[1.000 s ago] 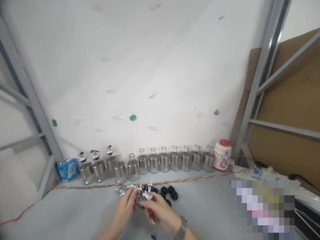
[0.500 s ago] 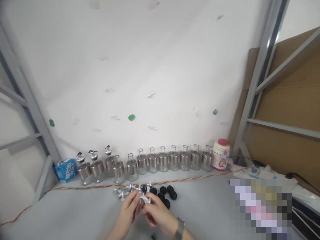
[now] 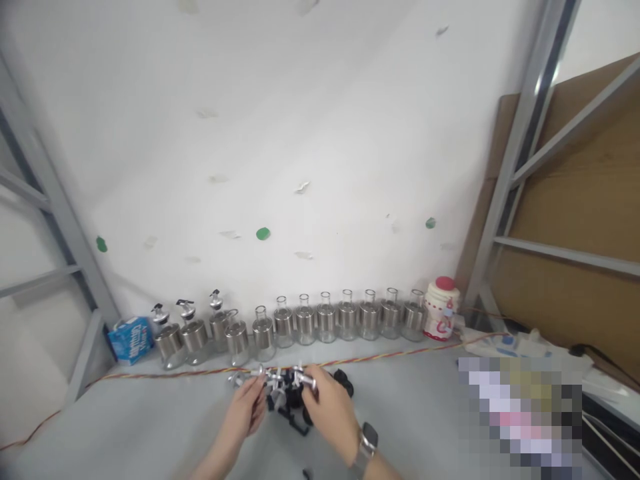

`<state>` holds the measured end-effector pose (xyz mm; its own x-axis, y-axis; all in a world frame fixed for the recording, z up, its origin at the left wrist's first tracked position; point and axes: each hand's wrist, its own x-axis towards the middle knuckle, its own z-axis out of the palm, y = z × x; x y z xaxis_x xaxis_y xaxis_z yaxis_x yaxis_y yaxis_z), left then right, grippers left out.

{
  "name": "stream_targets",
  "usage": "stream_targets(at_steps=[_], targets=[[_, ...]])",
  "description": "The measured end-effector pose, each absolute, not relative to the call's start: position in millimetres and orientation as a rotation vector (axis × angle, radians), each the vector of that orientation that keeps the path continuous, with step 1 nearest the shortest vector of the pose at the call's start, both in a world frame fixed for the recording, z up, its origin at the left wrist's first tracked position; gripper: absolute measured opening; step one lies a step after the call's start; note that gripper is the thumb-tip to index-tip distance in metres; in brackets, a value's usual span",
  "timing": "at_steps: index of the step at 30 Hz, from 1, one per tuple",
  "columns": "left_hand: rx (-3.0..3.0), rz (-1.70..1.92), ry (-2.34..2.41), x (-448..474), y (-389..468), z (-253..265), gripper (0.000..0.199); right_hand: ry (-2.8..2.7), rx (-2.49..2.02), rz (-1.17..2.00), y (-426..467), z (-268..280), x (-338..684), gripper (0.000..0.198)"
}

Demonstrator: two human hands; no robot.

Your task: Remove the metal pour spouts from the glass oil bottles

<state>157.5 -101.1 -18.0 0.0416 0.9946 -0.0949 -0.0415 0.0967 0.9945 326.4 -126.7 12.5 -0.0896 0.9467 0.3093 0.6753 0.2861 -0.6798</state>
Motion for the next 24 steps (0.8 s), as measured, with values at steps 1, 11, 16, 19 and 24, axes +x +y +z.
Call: stream_targets(at_steps=[1,11,16,19,24], targets=[[1.197,1.135,1.254,153,-101,-18,0.046,-1.823,-1.514,0.481,-124,11,329,0.019],[2.068,0.511,1.977,159,-123,6,0.029,-1.942,-1.579,0.321,-121,7,333,0.032],[2.305,0.569,1.266,162,-139,4,0.035,-1.842,-1.519,0.284,-121,10,335,0.029],[2.481,0.515,1.062,168,-147,-5,0.032,-1.792,-1.512,0.269,-121,10,334,0.026],[2.510,0.595,1.301,179,-143,-16,0.021,-1.781,-1.505,0.276,-121,8,333,0.024]])
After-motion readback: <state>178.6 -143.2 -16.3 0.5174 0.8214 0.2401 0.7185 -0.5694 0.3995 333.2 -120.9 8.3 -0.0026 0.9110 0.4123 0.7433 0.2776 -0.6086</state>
